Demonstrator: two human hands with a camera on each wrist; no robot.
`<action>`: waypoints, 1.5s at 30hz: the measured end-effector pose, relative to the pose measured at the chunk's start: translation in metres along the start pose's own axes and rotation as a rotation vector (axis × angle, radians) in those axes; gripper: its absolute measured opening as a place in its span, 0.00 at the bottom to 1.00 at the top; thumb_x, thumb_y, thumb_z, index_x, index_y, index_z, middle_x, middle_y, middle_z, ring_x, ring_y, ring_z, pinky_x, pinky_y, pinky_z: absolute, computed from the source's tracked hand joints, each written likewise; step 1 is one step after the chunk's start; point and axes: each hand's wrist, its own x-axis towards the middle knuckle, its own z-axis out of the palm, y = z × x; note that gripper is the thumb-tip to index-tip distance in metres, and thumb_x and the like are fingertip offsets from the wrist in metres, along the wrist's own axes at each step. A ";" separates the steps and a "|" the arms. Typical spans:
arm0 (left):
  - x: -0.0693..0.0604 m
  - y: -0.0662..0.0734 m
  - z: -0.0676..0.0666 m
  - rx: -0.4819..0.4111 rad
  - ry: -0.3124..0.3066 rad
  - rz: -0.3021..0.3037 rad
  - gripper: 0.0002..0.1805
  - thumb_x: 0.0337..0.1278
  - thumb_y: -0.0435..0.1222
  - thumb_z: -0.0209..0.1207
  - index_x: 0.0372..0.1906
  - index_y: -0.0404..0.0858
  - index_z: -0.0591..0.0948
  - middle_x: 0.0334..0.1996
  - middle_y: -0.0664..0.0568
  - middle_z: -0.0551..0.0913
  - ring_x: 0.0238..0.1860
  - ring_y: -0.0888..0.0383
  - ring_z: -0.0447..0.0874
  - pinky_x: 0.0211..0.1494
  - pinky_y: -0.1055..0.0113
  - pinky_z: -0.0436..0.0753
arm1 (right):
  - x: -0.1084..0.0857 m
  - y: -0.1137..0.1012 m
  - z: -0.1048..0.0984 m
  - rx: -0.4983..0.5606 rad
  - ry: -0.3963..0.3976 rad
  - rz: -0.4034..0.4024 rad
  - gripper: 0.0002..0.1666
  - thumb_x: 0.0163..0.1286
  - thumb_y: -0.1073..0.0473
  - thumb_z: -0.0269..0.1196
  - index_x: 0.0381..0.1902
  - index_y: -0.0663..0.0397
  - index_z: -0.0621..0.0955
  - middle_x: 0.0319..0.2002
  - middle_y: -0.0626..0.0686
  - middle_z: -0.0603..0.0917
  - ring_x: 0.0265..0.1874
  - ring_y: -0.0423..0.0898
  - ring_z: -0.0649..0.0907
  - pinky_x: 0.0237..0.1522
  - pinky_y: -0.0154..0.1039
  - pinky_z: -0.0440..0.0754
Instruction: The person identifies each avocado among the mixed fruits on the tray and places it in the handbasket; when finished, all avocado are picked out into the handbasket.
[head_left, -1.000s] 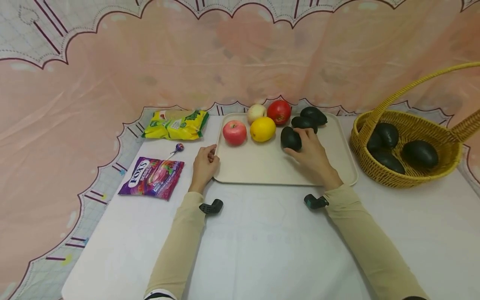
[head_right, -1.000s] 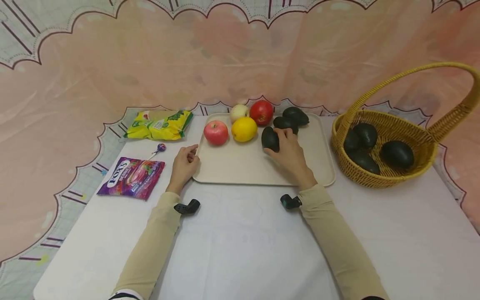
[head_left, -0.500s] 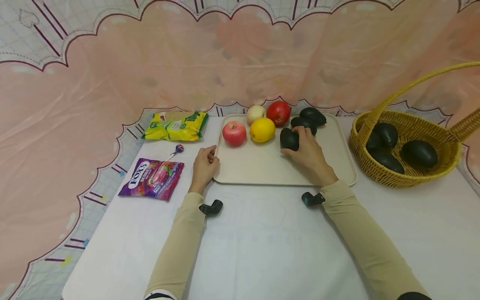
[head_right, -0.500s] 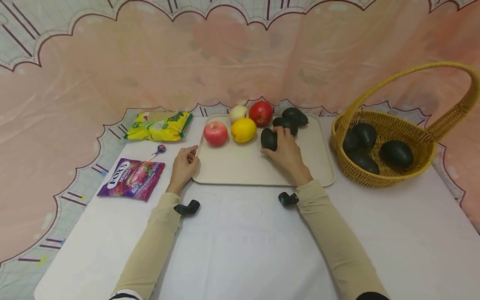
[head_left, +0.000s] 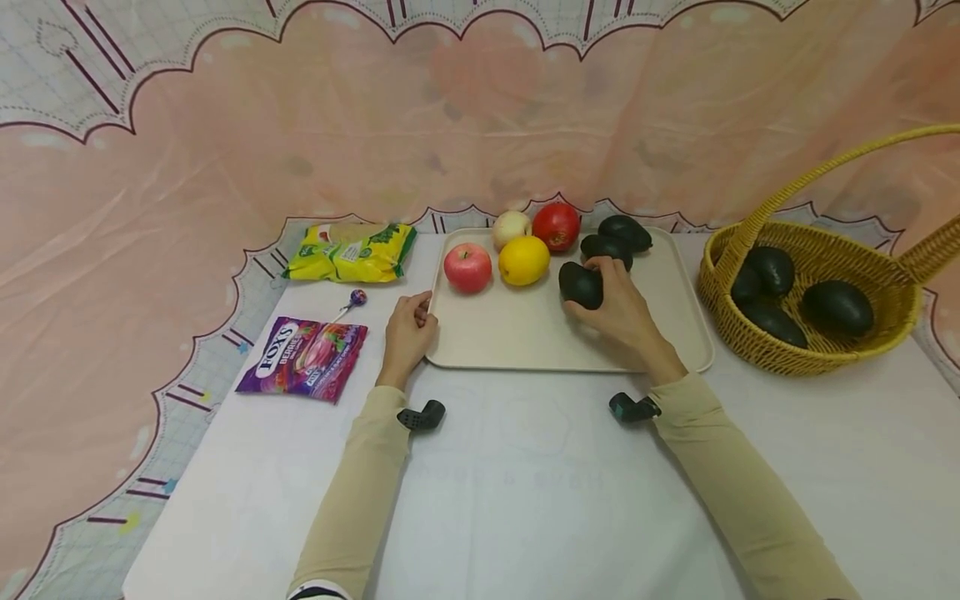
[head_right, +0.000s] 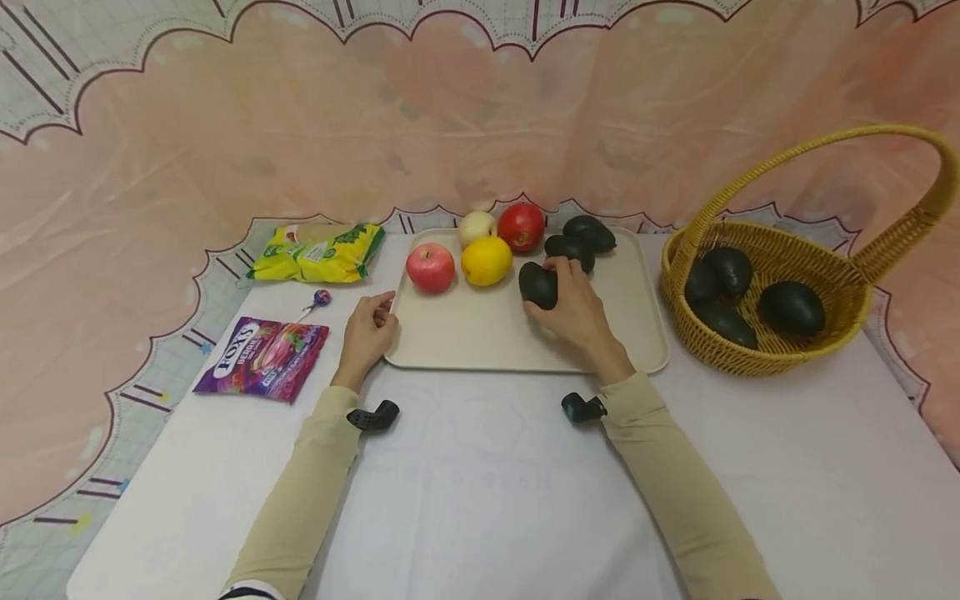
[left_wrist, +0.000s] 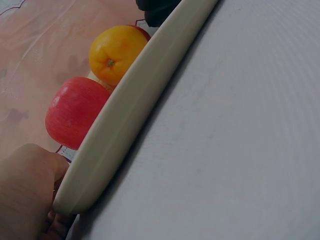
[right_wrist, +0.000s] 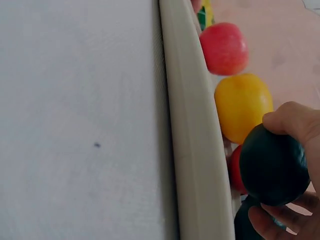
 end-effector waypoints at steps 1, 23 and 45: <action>0.000 0.000 0.000 -0.001 0.000 0.000 0.23 0.55 0.32 0.51 0.59 0.37 0.76 0.44 0.44 0.76 0.36 0.54 0.73 0.43 0.66 0.72 | -0.001 -0.001 -0.001 0.006 0.000 -0.004 0.41 0.53 0.46 0.69 0.60 0.51 0.63 0.55 0.59 0.67 0.54 0.58 0.71 0.61 0.57 0.68; 0.003 0.003 0.000 0.014 -0.002 0.008 0.24 0.54 0.32 0.51 0.59 0.36 0.76 0.43 0.44 0.75 0.37 0.54 0.73 0.43 0.66 0.72 | -0.030 -0.004 -0.034 0.075 -0.052 -0.032 0.42 0.56 0.46 0.68 0.62 0.53 0.61 0.62 0.57 0.67 0.61 0.56 0.68 0.66 0.57 0.62; 0.001 0.000 -0.001 0.023 -0.015 0.001 0.24 0.55 0.32 0.51 0.59 0.36 0.75 0.44 0.44 0.75 0.38 0.53 0.74 0.44 0.64 0.72 | -0.058 0.011 -0.081 -0.030 -0.055 -0.088 0.40 0.58 0.47 0.66 0.65 0.52 0.66 0.61 0.59 0.69 0.58 0.57 0.71 0.57 0.60 0.70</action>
